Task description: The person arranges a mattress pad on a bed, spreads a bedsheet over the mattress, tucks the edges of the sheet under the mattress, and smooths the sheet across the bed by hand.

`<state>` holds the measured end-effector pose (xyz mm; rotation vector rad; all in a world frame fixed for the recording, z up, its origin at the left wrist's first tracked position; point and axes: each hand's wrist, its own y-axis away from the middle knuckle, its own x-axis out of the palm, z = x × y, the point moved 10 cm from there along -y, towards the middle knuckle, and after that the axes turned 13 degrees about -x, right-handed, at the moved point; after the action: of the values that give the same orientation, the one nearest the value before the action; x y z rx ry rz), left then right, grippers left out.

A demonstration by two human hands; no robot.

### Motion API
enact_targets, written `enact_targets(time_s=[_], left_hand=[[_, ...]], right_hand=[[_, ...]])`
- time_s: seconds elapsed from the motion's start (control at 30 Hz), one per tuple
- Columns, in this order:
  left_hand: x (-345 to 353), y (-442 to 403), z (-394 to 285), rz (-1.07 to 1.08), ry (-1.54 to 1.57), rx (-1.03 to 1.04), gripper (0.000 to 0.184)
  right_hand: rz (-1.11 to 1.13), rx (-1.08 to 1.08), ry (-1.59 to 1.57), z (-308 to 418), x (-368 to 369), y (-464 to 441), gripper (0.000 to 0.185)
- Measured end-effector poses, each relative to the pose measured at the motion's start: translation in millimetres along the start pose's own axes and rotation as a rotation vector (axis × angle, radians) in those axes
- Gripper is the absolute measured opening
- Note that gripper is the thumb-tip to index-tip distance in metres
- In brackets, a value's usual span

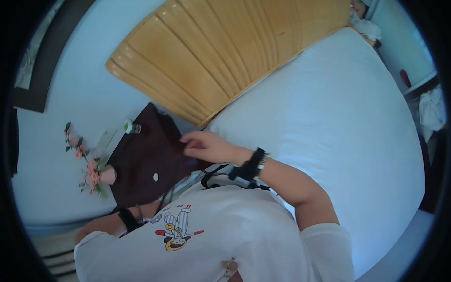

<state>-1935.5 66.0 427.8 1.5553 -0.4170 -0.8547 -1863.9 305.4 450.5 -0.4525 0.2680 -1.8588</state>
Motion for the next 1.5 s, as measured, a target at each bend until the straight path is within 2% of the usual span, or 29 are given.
enact_targets(time_s=[0.13, 0.17, 0.33, 0.37, 0.43, 0.5, 0.57, 0.67, 0.8, 0.87, 0.97, 1.0, 1.07, 1.1, 1.13, 1.17, 1.2, 1.23, 1.3, 1.33, 1.37, 1.4, 1.43, 1.5], left_hand=[[68.2, -6.8, 29.3, -0.012, 0.041, 0.045, 0.032], [73.8, -5.9, 36.0, -0.012, 0.047, 0.042, 0.032], [77.8, 0.6, 52.5, 0.016, 0.017, 0.022, 0.031], [75.3, 0.6, 53.5, 0.021, 0.008, 0.022, 0.031], [73.7, 0.2, 54.0, 0.026, -0.011, 0.027, 0.031], [69.7, -2.6, 51.6, 0.027, -0.039, 0.035, 0.031], [68.4, -8.6, 49.0, 0.026, -0.055, 0.047, 0.032], [65.2, -12.2, 47.3, 0.032, -0.102, 0.056, 0.032], [65.5, -4.7, 42.7, 0.093, -0.185, 0.06, 0.032], [63.9, 4.5, 45.5, 0.18, -0.256, 0.05, 0.033], [49.9, 22.0, 57.4, 0.428, -0.35, -0.031, 0.033], [36.9, 25.3, 69.2, 0.467, -0.304, -0.086, 0.034], [-4.9, 17.3, 115.0, 0.379, 0.052, -0.236, 0.031], [-43.3, 32.7, 98.9, 0.325, 0.275, -0.228, 0.03], [-90.1, 44.3, 80.5, 0.148, 0.414, -0.039, 0.025], [-142.9, 56.8, 78.5, -0.176, 0.379, -0.054, 0.022], [-194.3, 72.2, 85.1, -0.407, 0.505, 0.241, 0.023], [-233.6, 104.8, 89.3, -0.643, 0.627, 0.266, 0.025], [-319.3, 152.3, 125.5, -1.005, 0.776, 0.569, 0.032], [-353.4, 171.8, 141.0, -1.002, 1.004, 0.684, 0.039], [-392.8, 192.8, 153.1, -0.939, 1.145, 0.85, 0.041], [-427.3, 216.2, 154.8, -0.971, 1.217, 0.928, 0.044], [-456.0, 237.7, 131.1, -0.971, 1.099, 1.062, 0.044], [-487.1, 249.5, 68.3, -0.967, 0.976, 1.064, 0.048]], right_hand=[[-0.214, 0.268, 0.133, -91.3, -43.1, 99.8, 0.026], [-0.249, 0.341, 0.248, -108.8, -56.3, 134.6, 0.026], [-0.395, 0.64, 0.639, -138.6, -77.4, 326.7, 0.03], [-0.39, 0.773, 0.66, -140.7, -61.5, 366.0, 0.032], [-0.352, 0.99, 0.339, -162.4, 0.0, 443.0, 0.027], [-0.191, 1.109, 0.239, -163.8, 59.1, 494.2, 0.027], [-0.124, 1.202, 0.193, -156.5, 106.5, 531.3, 0.027], [-0.237, 1.285, 0.156, -145.0, 138.9, 562.7, 0.027], [-0.429, 1.297, 0.158, -139.0, 141.2, 575.8, 0.027], [-0.515, 1.276, 0.18, -140.5, 129.0, 577.4, 0.026], [-0.617, 1.225, 0.224, -138.7, 107.2, 572.0, 0.026], [-0.658, 1.205, 0.237, -137.9, 99.0, 569.4, 0.026], [-0.716, 1.171, 0.255, -136.0, 89.4, 567.1, 0.026], [-0.744, 1.16, 0.263, -133.1, 85.0, 565.1, 0.026], [-0.767, 1.152, 0.271, -132.3, 82.7, 568.2, 0.026], [-0.787, 1.145, 0.271, -133.5, 81.8, 569.6, 0.026], [-0.804, 1.144, 0.271, -133.4, 83.1, 571.5, 0.026], [-0.82, 1.147, 0.262, -134.6, 86.5, 573.5, 0.026], [-0.842, 1.161, 0.249, -135.5, 94.9, 579.2, 0.026], [-0.847, 1.175, 0.24, -137.1, 100.7, 582.7, 0.026], [-0.85, 1.187, 0.225, -139.8, 107.9, 585.2, 0.026], [-0.84, 1.203, 0.209, -143.5, 115.8, 587.4, 0.026], [-0.833, 1.213, 0.193, -149.4, 120.8, 589.1, 0.026], [-0.77, 1.244, 0.156, -162.1, 133.9, 592.1, 0.026]])
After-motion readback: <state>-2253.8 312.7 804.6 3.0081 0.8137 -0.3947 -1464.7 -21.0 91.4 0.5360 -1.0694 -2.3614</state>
